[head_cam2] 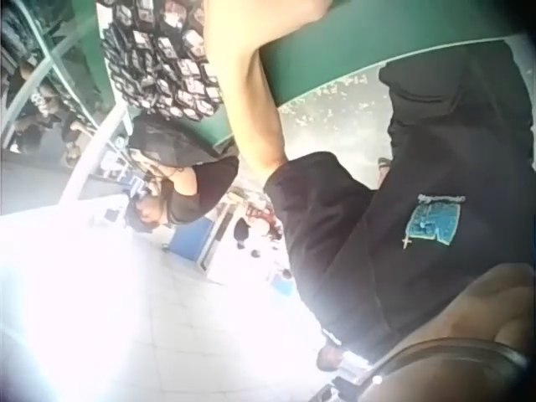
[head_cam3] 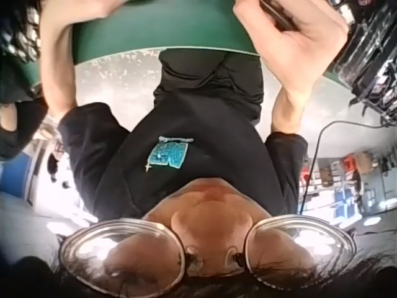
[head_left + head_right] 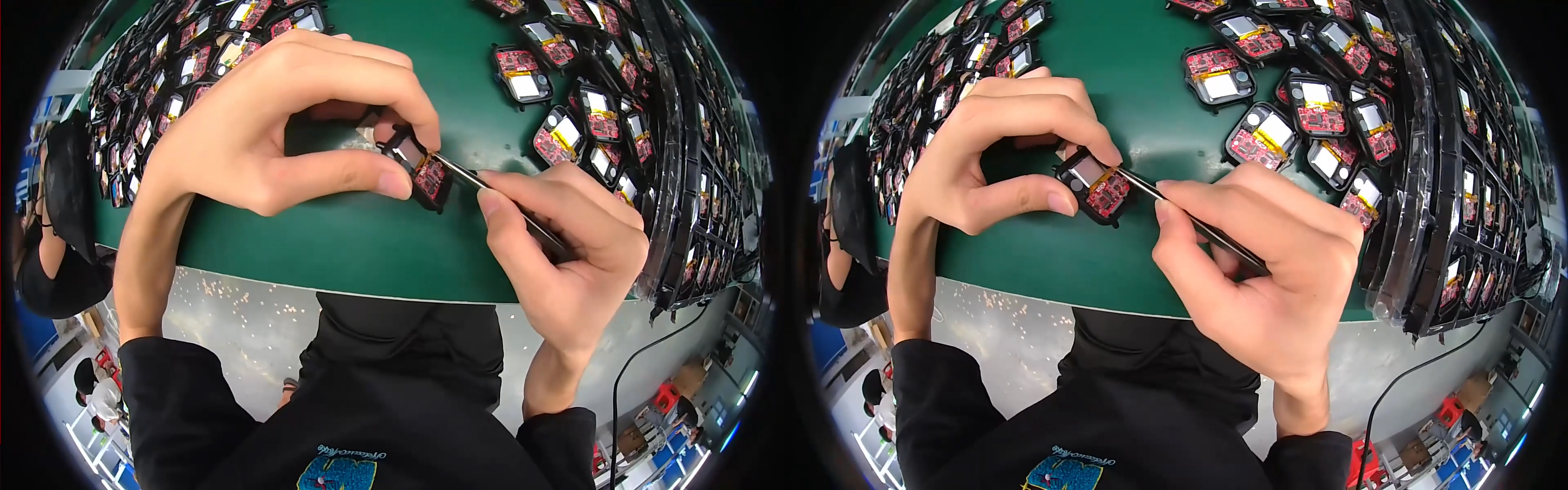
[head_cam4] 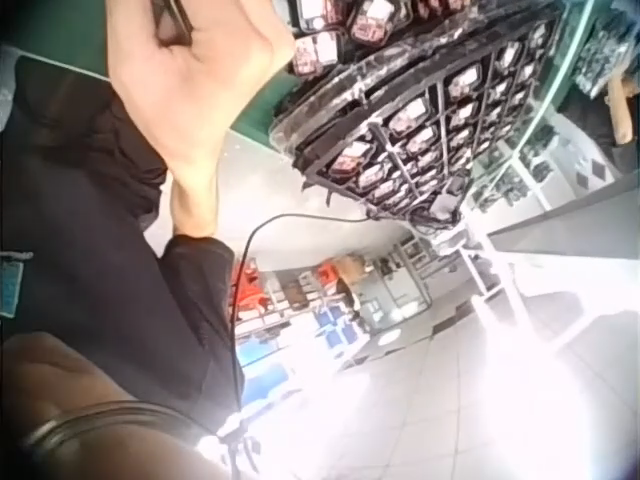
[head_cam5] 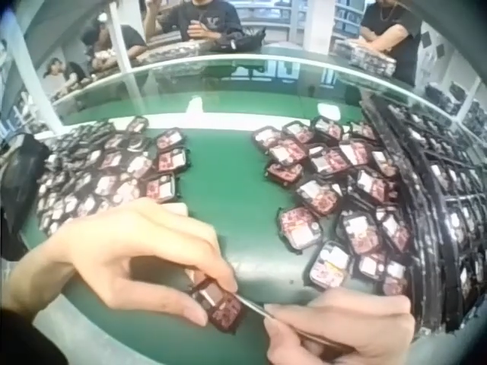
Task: Using tweezers to assemble and align internal electronic components within smartwatch housings on a factory assembly line.
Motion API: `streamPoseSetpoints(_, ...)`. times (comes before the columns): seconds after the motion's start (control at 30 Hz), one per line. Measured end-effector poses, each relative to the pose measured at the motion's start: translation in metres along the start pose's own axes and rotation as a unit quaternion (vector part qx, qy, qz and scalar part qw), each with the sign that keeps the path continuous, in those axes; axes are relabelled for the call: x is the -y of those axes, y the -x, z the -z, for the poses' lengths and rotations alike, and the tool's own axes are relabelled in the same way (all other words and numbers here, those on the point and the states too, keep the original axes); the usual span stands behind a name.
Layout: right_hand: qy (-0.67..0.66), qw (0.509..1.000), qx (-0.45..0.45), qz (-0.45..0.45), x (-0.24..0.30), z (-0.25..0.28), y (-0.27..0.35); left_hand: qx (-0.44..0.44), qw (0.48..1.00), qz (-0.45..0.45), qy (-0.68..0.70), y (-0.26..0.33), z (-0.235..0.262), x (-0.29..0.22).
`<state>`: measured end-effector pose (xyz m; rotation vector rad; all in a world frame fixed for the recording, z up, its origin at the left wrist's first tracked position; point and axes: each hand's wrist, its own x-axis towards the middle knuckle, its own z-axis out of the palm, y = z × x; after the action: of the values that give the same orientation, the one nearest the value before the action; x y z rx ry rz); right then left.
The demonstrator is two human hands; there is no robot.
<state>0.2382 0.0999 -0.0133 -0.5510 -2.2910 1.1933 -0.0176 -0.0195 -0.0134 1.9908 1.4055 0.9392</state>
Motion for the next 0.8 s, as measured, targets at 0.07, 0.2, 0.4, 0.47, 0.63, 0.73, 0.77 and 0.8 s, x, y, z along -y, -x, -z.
streamPoseSetpoints(0.07, -0.008, 1.0, -0.006, 0.004, -0.002, 0.0, 0.001, -0.006, 1.0, -0.008, 0.002, 0.0, -0.002, 0.002)
streamPoseSetpoints(0.2, -0.018, 0.999, -0.018, 0.026, -0.006, -0.004, 0.004, -0.003, 1.0, 0.018, 0.013, 0.0, -0.001, 0.0)
streamPoseSetpoints(0.4, -0.004, 1.0, -0.013, 0.017, -0.001, -0.002, -0.001, 0.01, 0.999, 0.035, -0.014, -0.003, 0.007, -0.006)
streamPoseSetpoints(0.47, -0.009, 0.999, -0.024, 0.034, -0.005, -0.003, -0.002, 0.002, 0.999, 0.018, -0.027, -0.002, 0.006, -0.004)
streamPoseSetpoints(0.63, -0.04, 0.997, -0.06, 0.025, -0.004, 0.005, 0.002, 0.008, 0.998, 0.051, -0.046, -0.006, 0.008, -0.015)
streamPoseSetpoints(0.73, -0.065, 0.994, -0.08, 0.023, -0.004, 0.004, 0.009, 0.002, 0.995, 0.039, -0.087, -0.005, 0.001, -0.02)
streamPoseSetpoints(0.77, -0.071, 0.994, -0.078, 0.023, -0.004, 0.004, 0.011, -0.003, 0.993, 0.039, -0.109, -0.006, -0.003, -0.022)
streamPoseSetpoints(0.8, -0.07, 0.993, -0.09, 0.032, -0.004, 0.005, 0.012, -0.004, 0.991, 0.039, -0.126, -0.007, -0.004, -0.025)
